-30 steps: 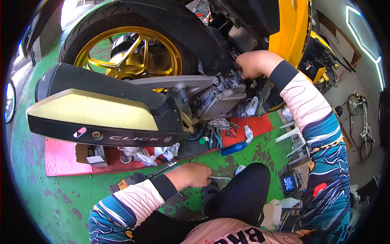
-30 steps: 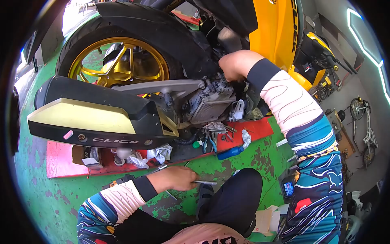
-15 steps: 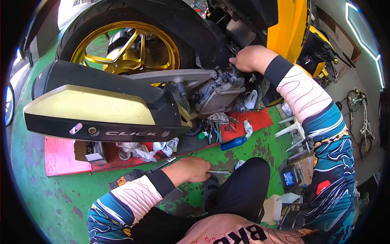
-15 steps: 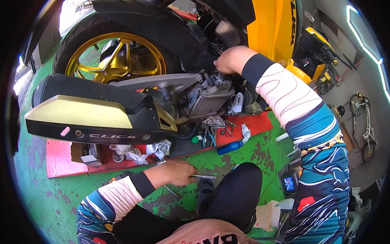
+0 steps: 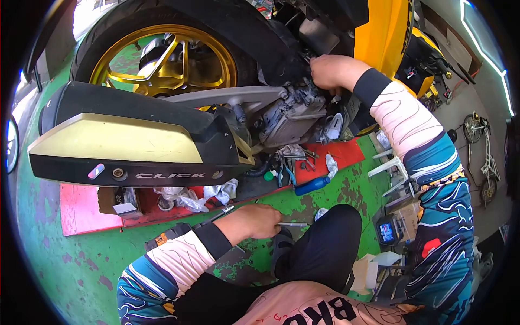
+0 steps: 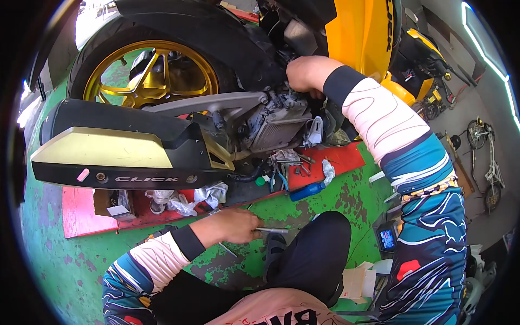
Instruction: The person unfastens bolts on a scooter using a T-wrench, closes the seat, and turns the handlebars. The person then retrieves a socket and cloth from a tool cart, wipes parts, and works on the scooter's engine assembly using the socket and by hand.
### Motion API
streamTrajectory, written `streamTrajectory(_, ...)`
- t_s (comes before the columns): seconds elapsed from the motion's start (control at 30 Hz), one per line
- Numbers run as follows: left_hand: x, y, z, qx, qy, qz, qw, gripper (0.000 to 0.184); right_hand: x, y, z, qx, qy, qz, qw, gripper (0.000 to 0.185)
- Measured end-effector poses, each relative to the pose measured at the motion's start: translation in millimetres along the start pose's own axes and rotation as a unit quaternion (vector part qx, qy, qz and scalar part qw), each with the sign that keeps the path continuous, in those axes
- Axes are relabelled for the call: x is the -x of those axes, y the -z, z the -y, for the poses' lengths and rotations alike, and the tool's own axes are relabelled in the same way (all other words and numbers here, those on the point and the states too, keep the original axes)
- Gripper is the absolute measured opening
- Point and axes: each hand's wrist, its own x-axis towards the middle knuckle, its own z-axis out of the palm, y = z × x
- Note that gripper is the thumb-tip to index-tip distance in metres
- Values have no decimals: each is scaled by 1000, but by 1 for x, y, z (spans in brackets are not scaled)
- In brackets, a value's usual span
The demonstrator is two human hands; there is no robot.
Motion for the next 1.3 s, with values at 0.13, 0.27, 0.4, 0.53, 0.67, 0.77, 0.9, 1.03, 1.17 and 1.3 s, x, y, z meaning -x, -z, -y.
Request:
streamTrajectory(0.13,1,3,-2,8,1,11,1000,39,17,-4,2,-58,18,-75,995,41)
streamTrajectory(0.27,1,1,-1,6,7,7,1000,39,3,-18,-5,-10,107,-293,950,35)
streamTrajectory(0.4,0,0,1,8,3,-8,1000,39,22,2,7,-56,10,-79,995,46)
streamTrajectory(0.53,1,2,0,11,4,0,1000,39,31,1,12,-101,-2,-64,993,48)
streamTrajectory(0.67,2,1,0,10,5,-7,1000,39,31,-5,6,-41,55,-195,978,47)
streamTrajectory(0.77,2,2,-1,14,8,-10,1000,38,23,-4,1,9,85,-174,981,47)
streamTrajectory(0.9,3,3,-1,13,-4,-14,1000,37,9,-4,6,-75,-37,-13,996,51)
streamTrajectory(1.03,4,2,0,19,3,-17,1000,37,20,-6,2,-50,95,-225,968,51)
streamTrajectory(1.17,3,2,0,8,-5,-19,1000,37,25,2,10,-88,9,-70,994,50)
streamTrajectory(1.3,3,3,1,4,-7,-22,1000,37,29,4,15,-69,-43,-11,997,52)
